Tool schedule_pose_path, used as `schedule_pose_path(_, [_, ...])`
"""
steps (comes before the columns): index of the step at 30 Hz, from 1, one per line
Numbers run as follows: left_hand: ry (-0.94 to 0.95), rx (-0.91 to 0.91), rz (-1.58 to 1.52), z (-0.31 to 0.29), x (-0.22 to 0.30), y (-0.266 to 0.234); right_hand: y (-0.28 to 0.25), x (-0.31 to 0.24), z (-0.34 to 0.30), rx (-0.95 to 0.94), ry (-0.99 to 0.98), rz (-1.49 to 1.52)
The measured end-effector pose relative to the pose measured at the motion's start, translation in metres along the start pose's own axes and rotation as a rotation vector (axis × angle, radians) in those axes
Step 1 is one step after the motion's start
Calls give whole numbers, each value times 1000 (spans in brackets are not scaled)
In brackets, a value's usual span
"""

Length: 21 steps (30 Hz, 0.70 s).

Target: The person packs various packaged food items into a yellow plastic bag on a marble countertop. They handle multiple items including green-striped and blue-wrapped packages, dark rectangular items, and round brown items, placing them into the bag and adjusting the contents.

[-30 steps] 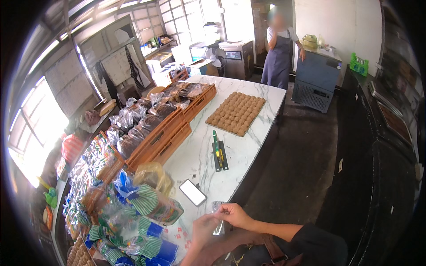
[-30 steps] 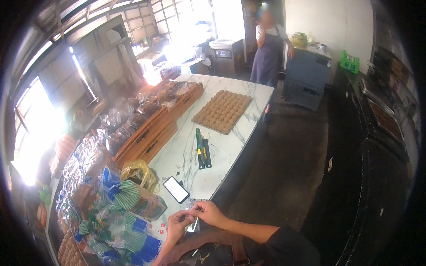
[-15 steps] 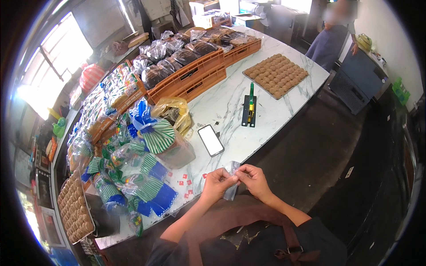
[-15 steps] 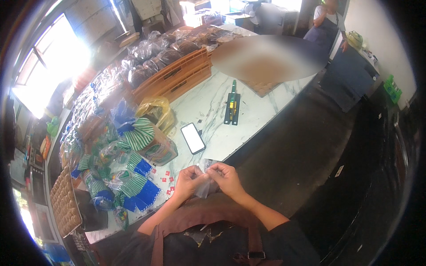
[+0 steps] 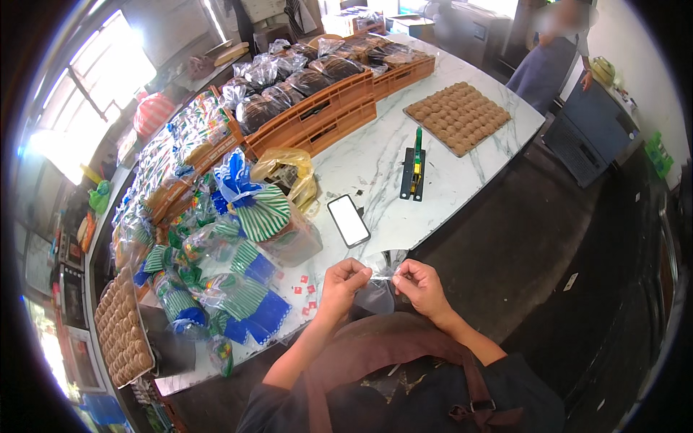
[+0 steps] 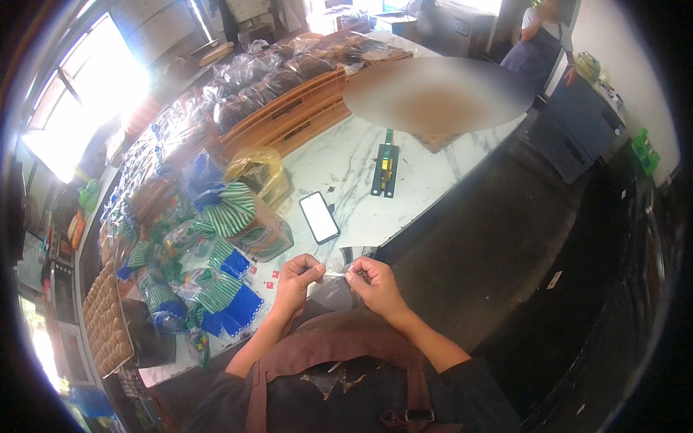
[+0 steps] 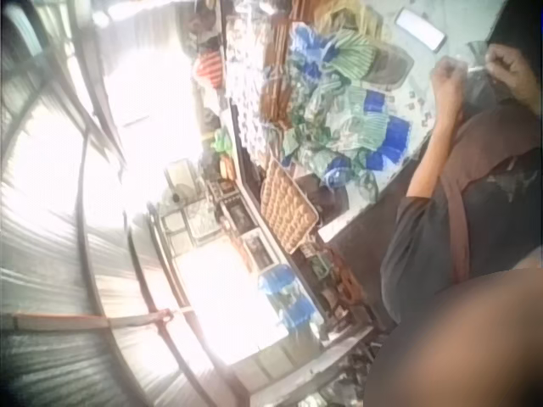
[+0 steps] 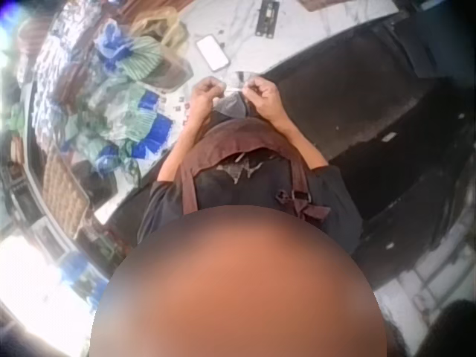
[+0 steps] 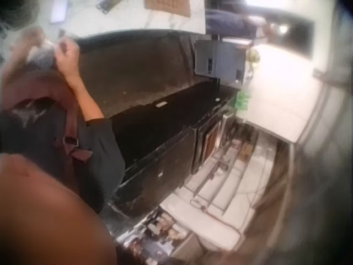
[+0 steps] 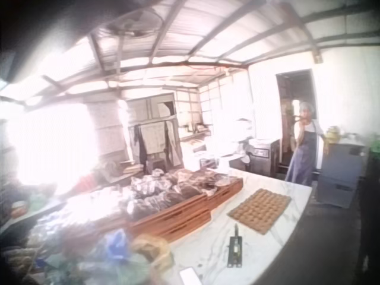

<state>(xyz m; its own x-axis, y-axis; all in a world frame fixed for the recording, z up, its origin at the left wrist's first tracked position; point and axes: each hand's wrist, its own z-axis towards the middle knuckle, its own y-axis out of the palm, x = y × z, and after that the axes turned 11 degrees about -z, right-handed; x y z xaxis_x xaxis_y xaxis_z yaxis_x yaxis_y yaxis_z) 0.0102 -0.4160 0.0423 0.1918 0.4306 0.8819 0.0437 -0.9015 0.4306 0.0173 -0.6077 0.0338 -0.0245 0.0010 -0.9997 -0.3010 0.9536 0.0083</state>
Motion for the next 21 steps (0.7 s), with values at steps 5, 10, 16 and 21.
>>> schedule_pose_path(5, [53, 4, -17, 1, 13, 0, -2, -4, 0, 27, -23, 41])
schedule_pose_path(10, [44, -18, 154, -2, 27, 3, -4, -5, 5, -70, 55, -79])
schedule_pose_path(16, [5, -179, 329, -10, 18, 18, 7, -7, 9, -15, 29, -41])
schedule_pose_path(21, [-19, -154, 70, -9, 6, 22, 7, -12, 11, 97, -8, -57])
